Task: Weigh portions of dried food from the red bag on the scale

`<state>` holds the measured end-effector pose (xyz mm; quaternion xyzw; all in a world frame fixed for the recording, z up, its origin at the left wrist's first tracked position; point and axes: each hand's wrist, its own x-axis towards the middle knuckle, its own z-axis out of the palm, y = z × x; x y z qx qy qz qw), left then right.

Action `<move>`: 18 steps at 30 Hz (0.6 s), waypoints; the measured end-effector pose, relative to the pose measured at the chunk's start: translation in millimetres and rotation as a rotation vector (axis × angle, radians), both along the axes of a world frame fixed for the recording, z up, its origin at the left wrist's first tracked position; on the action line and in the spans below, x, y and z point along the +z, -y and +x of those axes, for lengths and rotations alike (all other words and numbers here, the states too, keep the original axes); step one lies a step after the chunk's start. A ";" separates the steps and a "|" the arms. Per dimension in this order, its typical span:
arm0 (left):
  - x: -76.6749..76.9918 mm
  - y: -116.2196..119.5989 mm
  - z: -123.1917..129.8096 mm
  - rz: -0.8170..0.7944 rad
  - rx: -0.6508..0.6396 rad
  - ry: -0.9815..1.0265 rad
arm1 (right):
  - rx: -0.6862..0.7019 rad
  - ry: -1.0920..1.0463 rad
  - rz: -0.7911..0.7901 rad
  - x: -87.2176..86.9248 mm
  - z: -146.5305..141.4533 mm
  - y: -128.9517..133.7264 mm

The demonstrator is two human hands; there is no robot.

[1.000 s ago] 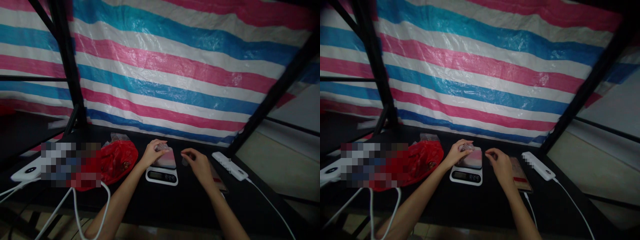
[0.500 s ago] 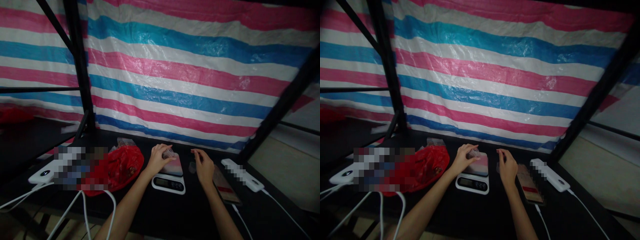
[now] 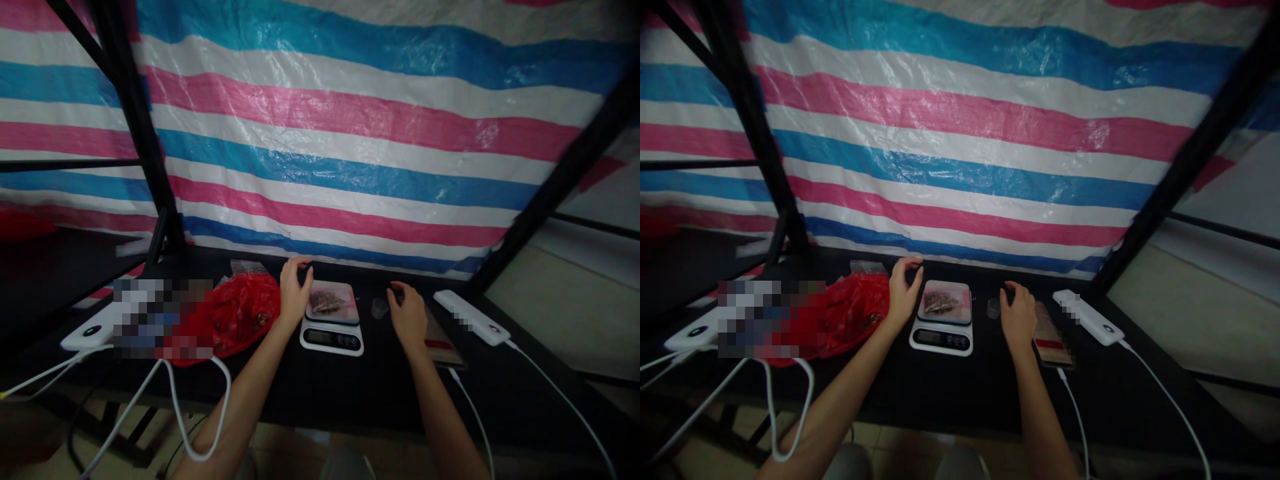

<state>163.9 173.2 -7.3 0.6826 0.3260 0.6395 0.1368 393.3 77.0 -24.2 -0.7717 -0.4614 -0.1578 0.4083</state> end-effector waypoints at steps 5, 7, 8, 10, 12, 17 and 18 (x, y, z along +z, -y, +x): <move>-1.1 0.3 -0.4 0.073 -0.012 -0.050 | 0.095 0.083 -0.034 -7.8 4.5 -8.5; -2.7 0.3 0.9 0.091 -0.018 -0.081 | 0.136 0.164 -0.162 -4.3 0.6 -11.9; -3.6 0.2 1.7 0.098 -0.023 -0.096 | 0.154 0.203 -0.258 -1.0 -0.8 -13.8; -4.8 0.4 3.3 0.109 -0.039 -0.123 | 0.161 0.252 -0.416 8.4 0.6 -19.1; -5.2 0.9 4.4 0.117 -0.058 -0.142 | 0.134 0.214 -0.507 19.4 8.8 -27.0; -3.2 1.9 5.4 0.104 -0.073 -0.170 | 0.160 -0.033 -0.721 31.5 38.9 -57.3; -2.7 1.7 5.3 0.098 -0.071 -0.169 | 0.170 -0.060 -0.751 29.7 42.0 -63.3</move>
